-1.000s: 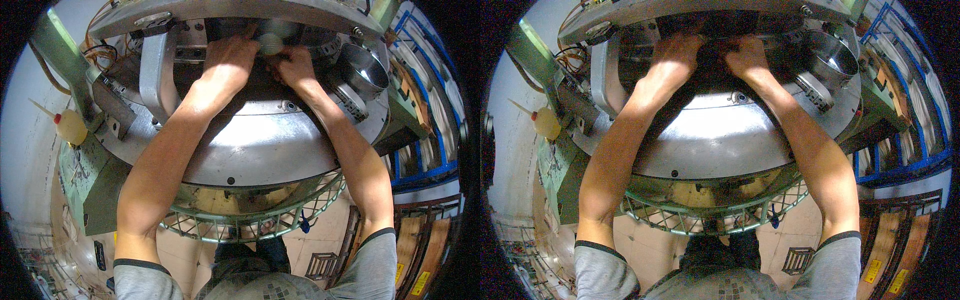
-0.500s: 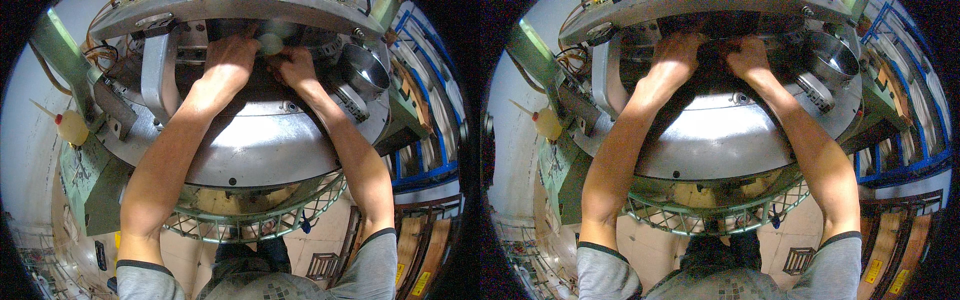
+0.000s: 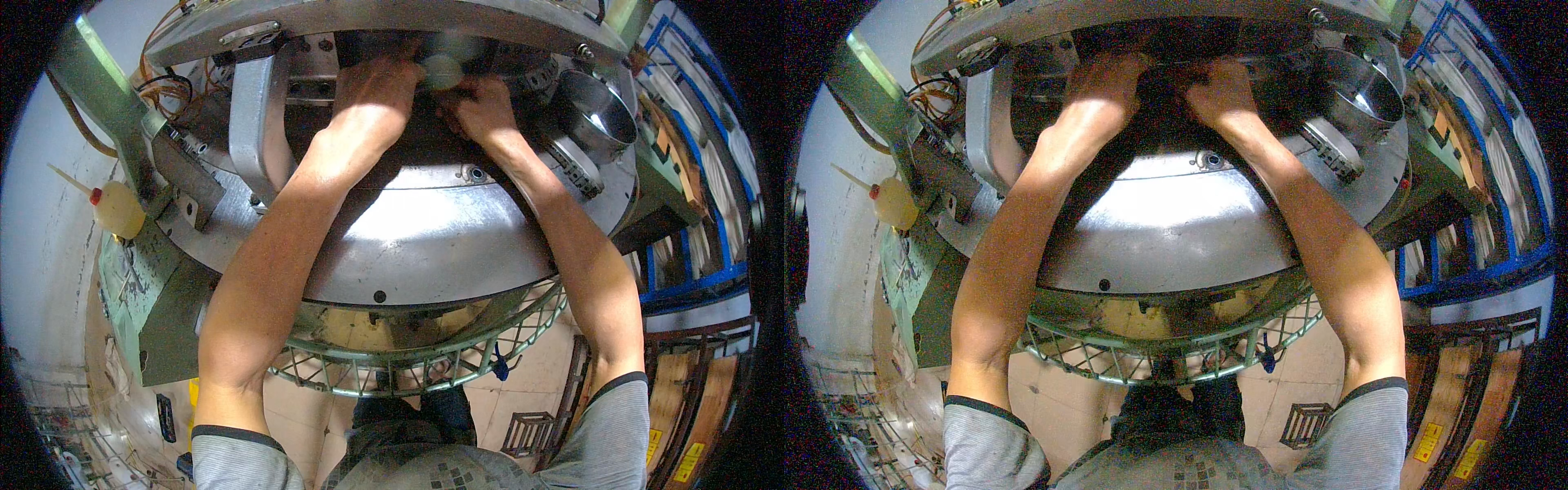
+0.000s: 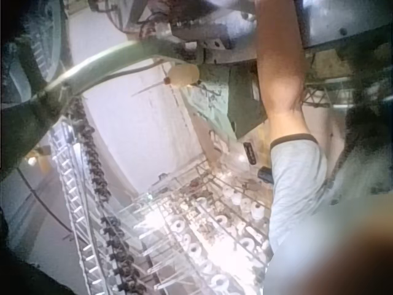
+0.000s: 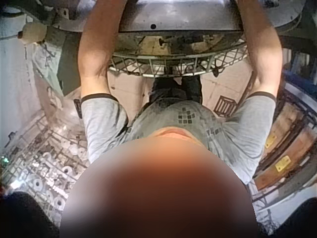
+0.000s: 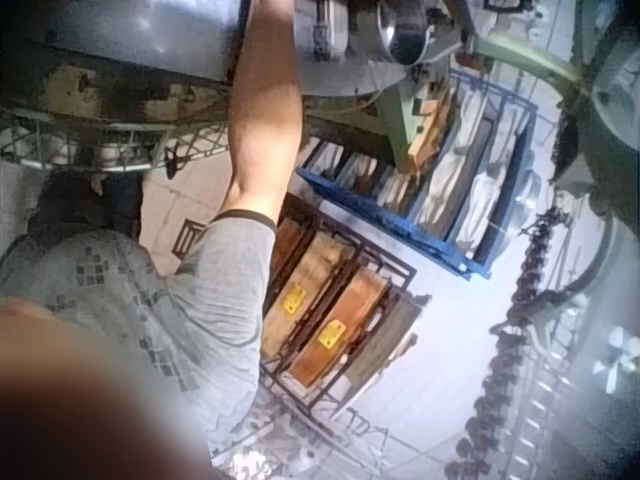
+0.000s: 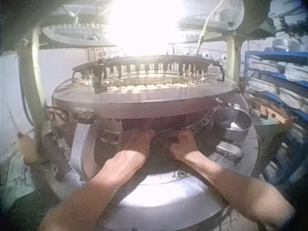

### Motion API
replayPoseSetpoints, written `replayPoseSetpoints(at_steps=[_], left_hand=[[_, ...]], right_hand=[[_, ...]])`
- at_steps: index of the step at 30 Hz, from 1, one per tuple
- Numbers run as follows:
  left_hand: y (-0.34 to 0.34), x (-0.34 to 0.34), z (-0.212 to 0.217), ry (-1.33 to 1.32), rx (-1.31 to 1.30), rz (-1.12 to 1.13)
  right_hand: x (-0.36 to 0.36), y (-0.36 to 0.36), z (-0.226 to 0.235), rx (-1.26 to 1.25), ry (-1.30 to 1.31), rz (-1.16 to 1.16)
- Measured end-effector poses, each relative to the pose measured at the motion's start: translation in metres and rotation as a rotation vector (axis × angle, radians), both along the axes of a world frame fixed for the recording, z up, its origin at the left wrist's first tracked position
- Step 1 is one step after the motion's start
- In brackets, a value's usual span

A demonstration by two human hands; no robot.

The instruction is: The person repeatedly inserts small metal components into a circular machine, adjusts them with both hands, and occasionally retrieves additional parts from a nearby wooden box. The task involves precise hand movements and repeated insertion cycles.

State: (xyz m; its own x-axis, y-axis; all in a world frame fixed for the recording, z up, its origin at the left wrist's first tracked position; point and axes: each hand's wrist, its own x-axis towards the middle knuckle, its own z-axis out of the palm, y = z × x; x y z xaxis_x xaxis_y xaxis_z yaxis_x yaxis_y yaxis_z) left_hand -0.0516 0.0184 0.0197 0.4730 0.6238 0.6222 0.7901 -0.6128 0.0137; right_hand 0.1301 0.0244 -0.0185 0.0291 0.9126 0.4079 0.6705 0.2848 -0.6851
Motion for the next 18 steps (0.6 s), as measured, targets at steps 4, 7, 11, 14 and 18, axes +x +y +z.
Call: replayPoseSetpoints(at_steps=[4,7,11,14,18], left_hand=[[0.000,-0.001,-0.001,0.003,0.012,0.002],[-0.003,0.001,-0.002,-0.035,0.062,0.022],[0.000,0.002,-0.002,-0.005,-0.009,0.038],[0.003,0.001,-0.004,0.012,0.000,0.021],[0.008,-0.001,-0.007,0.016,0.083,-0.017]], right_hand=[[-0.002,-0.002,0.003,-0.003,-0.005,-0.003],[-0.002,-0.003,0.003,-0.024,0.011,-0.009],[-0.002,-0.001,0.003,-0.008,-0.021,-0.027],[-0.002,-0.001,0.002,-0.035,0.005,-0.055],[-0.002,-0.001,0.002,-0.011,-0.010,-0.030]])
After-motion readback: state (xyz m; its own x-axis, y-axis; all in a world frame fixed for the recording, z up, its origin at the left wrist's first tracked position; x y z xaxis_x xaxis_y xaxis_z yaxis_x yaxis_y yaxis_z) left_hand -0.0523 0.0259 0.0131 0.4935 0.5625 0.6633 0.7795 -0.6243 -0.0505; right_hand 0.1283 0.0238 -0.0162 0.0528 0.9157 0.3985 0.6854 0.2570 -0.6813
